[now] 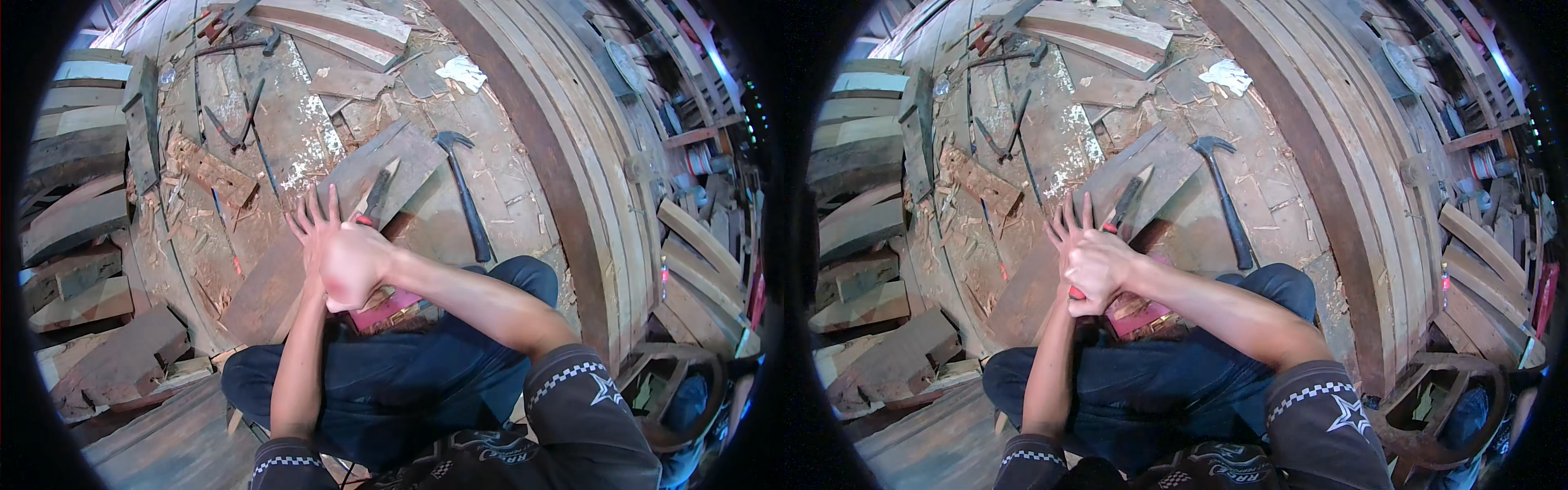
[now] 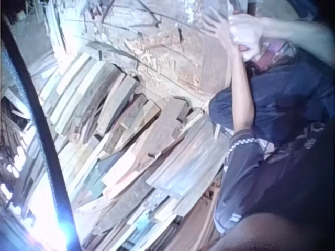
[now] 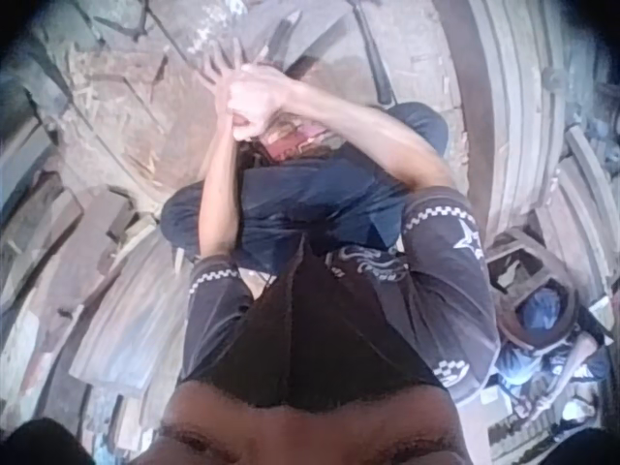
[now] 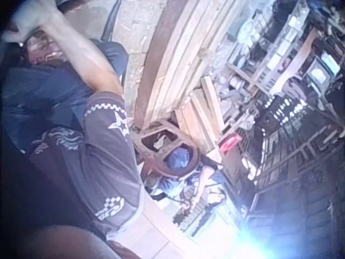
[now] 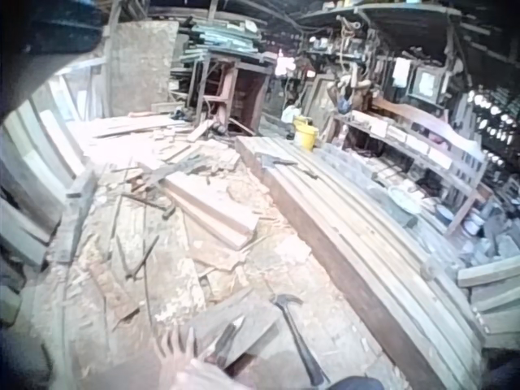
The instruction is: The person carves and shapes a piece of wood using a hand chisel.
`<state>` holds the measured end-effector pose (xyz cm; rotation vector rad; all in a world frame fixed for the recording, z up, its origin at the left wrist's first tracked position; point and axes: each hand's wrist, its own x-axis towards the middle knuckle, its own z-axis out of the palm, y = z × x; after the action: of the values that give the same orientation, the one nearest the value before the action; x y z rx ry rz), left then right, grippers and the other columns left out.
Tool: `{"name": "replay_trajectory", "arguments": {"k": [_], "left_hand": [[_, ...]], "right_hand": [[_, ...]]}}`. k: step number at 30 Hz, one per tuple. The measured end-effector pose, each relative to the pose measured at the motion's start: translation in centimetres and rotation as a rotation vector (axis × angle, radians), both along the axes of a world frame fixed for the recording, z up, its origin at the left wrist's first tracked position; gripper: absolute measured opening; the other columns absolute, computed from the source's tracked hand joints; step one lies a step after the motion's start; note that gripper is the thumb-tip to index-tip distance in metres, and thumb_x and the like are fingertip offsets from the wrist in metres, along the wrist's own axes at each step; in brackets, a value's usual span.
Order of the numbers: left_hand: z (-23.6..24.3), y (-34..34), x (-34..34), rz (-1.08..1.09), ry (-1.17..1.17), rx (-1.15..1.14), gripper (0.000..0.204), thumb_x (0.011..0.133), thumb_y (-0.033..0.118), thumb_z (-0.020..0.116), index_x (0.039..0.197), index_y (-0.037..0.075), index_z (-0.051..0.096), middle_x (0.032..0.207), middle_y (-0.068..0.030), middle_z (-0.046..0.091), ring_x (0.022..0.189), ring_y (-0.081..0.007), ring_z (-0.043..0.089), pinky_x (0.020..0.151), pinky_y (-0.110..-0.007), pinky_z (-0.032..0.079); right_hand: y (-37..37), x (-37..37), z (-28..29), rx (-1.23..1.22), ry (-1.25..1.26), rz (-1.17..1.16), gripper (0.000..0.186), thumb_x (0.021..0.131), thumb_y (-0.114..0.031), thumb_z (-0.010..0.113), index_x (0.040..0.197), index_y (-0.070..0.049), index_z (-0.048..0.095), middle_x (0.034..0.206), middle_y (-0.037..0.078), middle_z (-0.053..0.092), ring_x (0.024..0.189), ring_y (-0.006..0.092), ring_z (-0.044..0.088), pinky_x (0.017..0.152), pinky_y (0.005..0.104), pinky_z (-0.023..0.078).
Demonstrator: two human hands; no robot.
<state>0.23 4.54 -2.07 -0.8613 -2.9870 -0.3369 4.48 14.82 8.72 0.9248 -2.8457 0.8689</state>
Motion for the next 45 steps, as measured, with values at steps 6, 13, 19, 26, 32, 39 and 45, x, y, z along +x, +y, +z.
{"name": "replay_trajectory", "arguments": {"k": [6, 13, 19, 26, 32, 39, 45], "left_hand": [[0.1, 0.0, 0.0, -0.014, 0.002, 0.027, 0.082, 0.083, 0.05, 0.057, 0.151, 0.019, 0.025, 0.153, -0.0172, 0.02, 0.136, -0.043, 0.022, 0.109, -0.066, 0.012], [0.0, 0.1, 0.0, -0.009, 0.025, 0.05, 0.081, 0.083, 0.049, 0.059, 0.15, 0.018, 0.027, 0.153, -0.0166, 0.02, 0.136, -0.0408, 0.023, 0.109, -0.065, 0.013], [0.6, 0.1, 0.1, -0.011, 0.016, 0.038, 0.082, 0.081, 0.048, 0.06, 0.149, 0.016, 0.028, 0.153, -0.0171, 0.02, 0.136, -0.0401, 0.024, 0.109, -0.065, 0.014], [0.3, -0.2, -0.2, -0.027, -0.048, 0.011, 0.074, 0.09, 0.05, 0.049, 0.151, 0.017, 0.021, 0.153, -0.0186, 0.017, 0.137, -0.0431, 0.021, 0.108, -0.067, 0.009], [0.1, -0.4, -0.3, -0.047, -0.055, 0.013, 0.076, 0.086, 0.038, 0.051, 0.152, 0.018, 0.018, 0.154, -0.0185, 0.016, 0.137, -0.0425, 0.021, 0.108, -0.068, 0.009], [0.3, -0.5, -0.2, -0.05, -0.075, 0.027, 0.077, 0.086, 0.038, 0.051, 0.152, 0.019, 0.017, 0.154, -0.0183, 0.014, 0.137, -0.0435, 0.019, 0.108, -0.068, 0.007], [0.6, -0.3, -0.2, -0.047, -0.107, 0.009, 0.078, 0.086, 0.038, 0.052, 0.153, 0.019, 0.015, 0.154, -0.019, 0.015, 0.138, -0.0435, 0.017, 0.108, -0.068, 0.006]], "right_hand": [[0.4, -0.3, 0.4, 0.029, -0.023, -0.009, 0.037, 0.056, -0.041, 0.06, 0.048, -0.005, 0.059, 0.048, 0.013, 0.055, 0.045, 0.033, 0.057, 0.044, 0.0423, 0.045], [-0.2, 0.3, -0.2, 0.011, -0.011, 0.01, 0.037, 0.057, -0.042, 0.061, 0.048, -0.005, 0.06, 0.048, 0.013, 0.054, 0.044, 0.0331, 0.056, 0.044, 0.041, 0.045], [0.1, -0.3, 0.3, 0.067, -0.027, -0.022, 0.04, 0.058, -0.043, 0.058, 0.05, -0.004, 0.064, 0.047, 0.018, 0.055, 0.045, 0.0342, 0.059, 0.047, 0.0421, 0.047], [0.7, -0.7, -0.3, 0.056, -0.025, -0.031, 0.04, 0.057, -0.043, 0.06, 0.05, -0.004, 0.063, 0.048, 0.016, 0.056, 0.045, 0.0334, 0.059, 0.045, 0.0415, 0.046], [0.9, -0.7, -0.3, 0.087, -0.031, -0.047, 0.039, 0.056, -0.042, 0.061, 0.048, -0.005, 0.061, 0.049, 0.014, 0.056, 0.046, 0.0328, 0.058, 0.045, 0.0413, 0.045], [1.3, -0.9, 0.0, 0.116, -0.098, -0.071, 0.037, 0.057, -0.042, 0.062, 0.048, -0.006, 0.061, 0.05, 0.014, 0.057, 0.045, 0.0321, 0.057, 0.045, 0.0409, 0.045], [1.6, -0.8, -0.2, 0.1, -0.042, -0.059, 0.038, 0.057, -0.043, 0.062, 0.05, -0.006, 0.062, 0.05, 0.012, 0.056, 0.045, 0.0315, 0.057, 0.043, 0.0408, 0.044]]}}
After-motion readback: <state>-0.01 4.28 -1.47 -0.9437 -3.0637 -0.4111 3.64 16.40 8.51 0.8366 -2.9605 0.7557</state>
